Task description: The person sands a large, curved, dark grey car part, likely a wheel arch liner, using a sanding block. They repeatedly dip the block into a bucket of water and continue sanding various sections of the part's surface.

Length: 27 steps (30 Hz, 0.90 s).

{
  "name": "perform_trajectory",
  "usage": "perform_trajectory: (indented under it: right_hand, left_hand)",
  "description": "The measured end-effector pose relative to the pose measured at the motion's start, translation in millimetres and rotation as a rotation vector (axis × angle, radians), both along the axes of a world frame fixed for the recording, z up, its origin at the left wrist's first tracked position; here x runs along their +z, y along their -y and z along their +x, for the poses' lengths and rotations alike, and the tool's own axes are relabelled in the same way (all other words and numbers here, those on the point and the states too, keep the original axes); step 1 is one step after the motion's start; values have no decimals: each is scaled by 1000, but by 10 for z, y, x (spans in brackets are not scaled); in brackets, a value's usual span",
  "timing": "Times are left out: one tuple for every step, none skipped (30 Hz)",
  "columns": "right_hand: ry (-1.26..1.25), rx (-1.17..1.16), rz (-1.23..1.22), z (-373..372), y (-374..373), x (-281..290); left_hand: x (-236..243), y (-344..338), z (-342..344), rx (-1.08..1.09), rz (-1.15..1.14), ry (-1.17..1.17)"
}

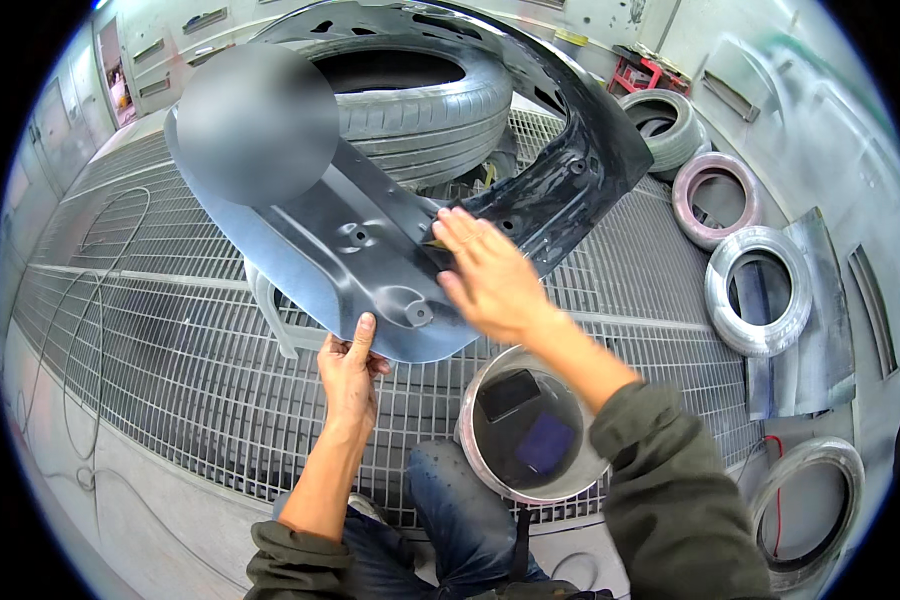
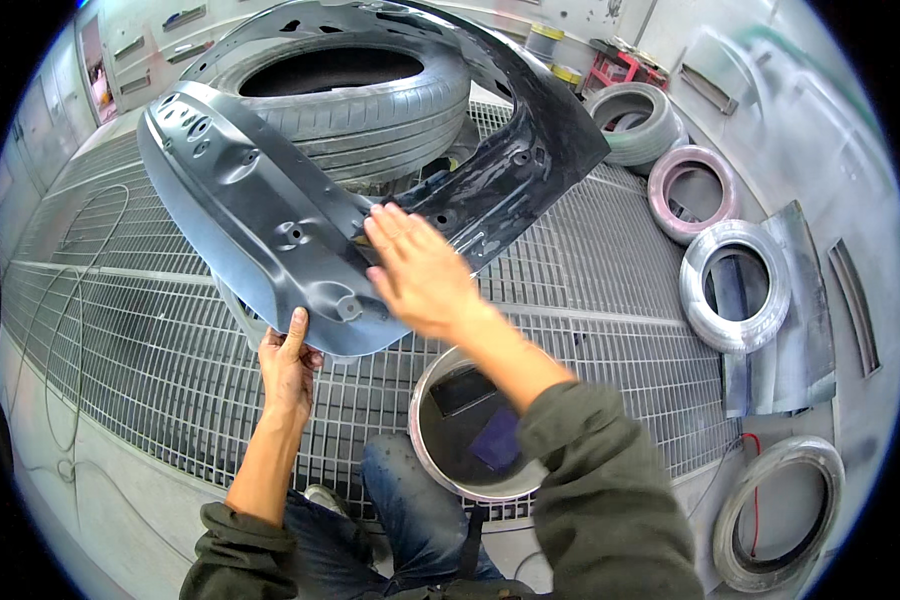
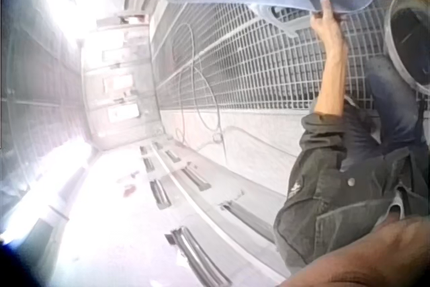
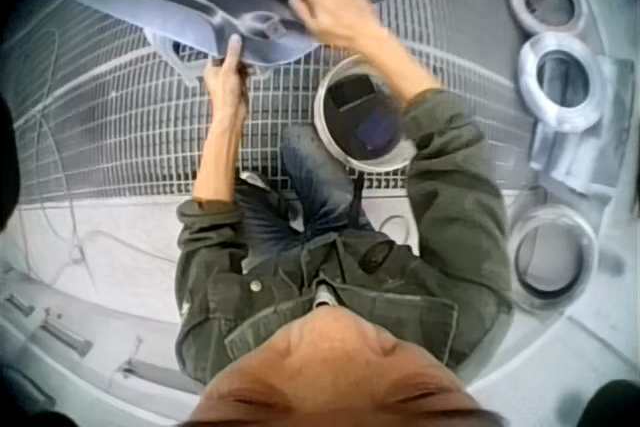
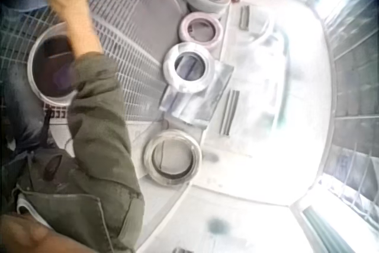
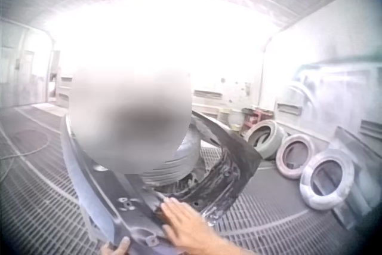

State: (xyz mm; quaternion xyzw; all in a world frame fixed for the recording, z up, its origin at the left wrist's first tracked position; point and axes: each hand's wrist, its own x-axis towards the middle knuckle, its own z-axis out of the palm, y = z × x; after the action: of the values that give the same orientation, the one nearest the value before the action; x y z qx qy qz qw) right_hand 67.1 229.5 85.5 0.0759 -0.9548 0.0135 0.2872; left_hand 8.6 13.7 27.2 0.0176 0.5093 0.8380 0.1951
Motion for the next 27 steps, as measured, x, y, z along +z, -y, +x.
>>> perform_trajectory:
  right_hand:
    - [63,-21,37,40,-149,80]
    - [122,-30,32,94,-268,189]
    - [78,-91,32,142,-339,172]
    - [33,-154,53,168,-433,180]
    - [-2,-270,66,169,-553,140]
    - [-46,-386,83,137,-664,119]
    - [-89,-418,92,63,-551,80]
    - [-123,-441,195,3,-374,-14]
    - [-183,-402,116,-6,-120,-142]
    - [-193,-254,-8,41,135,-187]
    - [-183,-94,-55,91,354,-327]
    - [-46,-30,-25,146,612,-422]
    - [3,28,-71,250,630,-374]
    - [52,87,-117,357,583,-321]
    - [48,68,-84,459,402,-298]
    - [48,46,-46,582,119,-260]
    - [0,2,-6,666,-135,-268]
    - [-41,-62,27,718,-336,-211]
    - [-81,-167,49,733,-441,-195]
    - [-120,-271,72,737,-496,-215]
    - [-189,-316,4,711,-338,-381]
    - [-181,-248,-84,739,-146,-419]
    - [-84,-198,-89,828,191,-447]
    - [5,-124,-91,863,436,-451]
    - [13,-78,-123,883,451,-462]
    - [-12,-53,-124,892,359,-427]
    - [-41,-33,-119,894,174,-357]
  left_hand:
    - [-9,8,-8,6,-1,-2]
    - [-5,8,-7,8,-6,-4]
    - [-9,35,0,6,-16,-1]
    - [-16,13,-6,3,-6,2]
    - [-25,-1,-6,1,4,6]
    - [-23,-35,-11,-10,4,-1]
    - [-23,-37,-8,-19,-8,-11]
    - [-15,-54,-9,-29,-20,-21]
    - [9,-95,16,-32,-8,-2]
    - [-4,-122,15,-34,5,-1]
    - [-43,-96,-6,-32,11,-1]
    - [-47,2,-34,-11,-4,-11]
    - [6,18,-1,22,-15,3]
    - [-36,36,-38,15,-6,12]
    - [-8,39,-40,11,-11,14]
    - [21,10,-24,4,-12,21]
    - [26,9,-14,2,-15,7]
    - [14,-9,-5,0,-12,-4]
    - [5,-21,2,0,-9,-16]
    - [6,-30,6,6,-10,-14]
    - [10,-38,8,14,-11,-13]
    - [5,-78,39,3,-4,-3]
    - [4,-78,60,-8,-14,6]
    - [17,-44,50,3,-19,7]
    - [30,-16,41,12,-24,8]
    - [50,0,31,16,-22,6]
    - [67,0,12,14,-15,3]
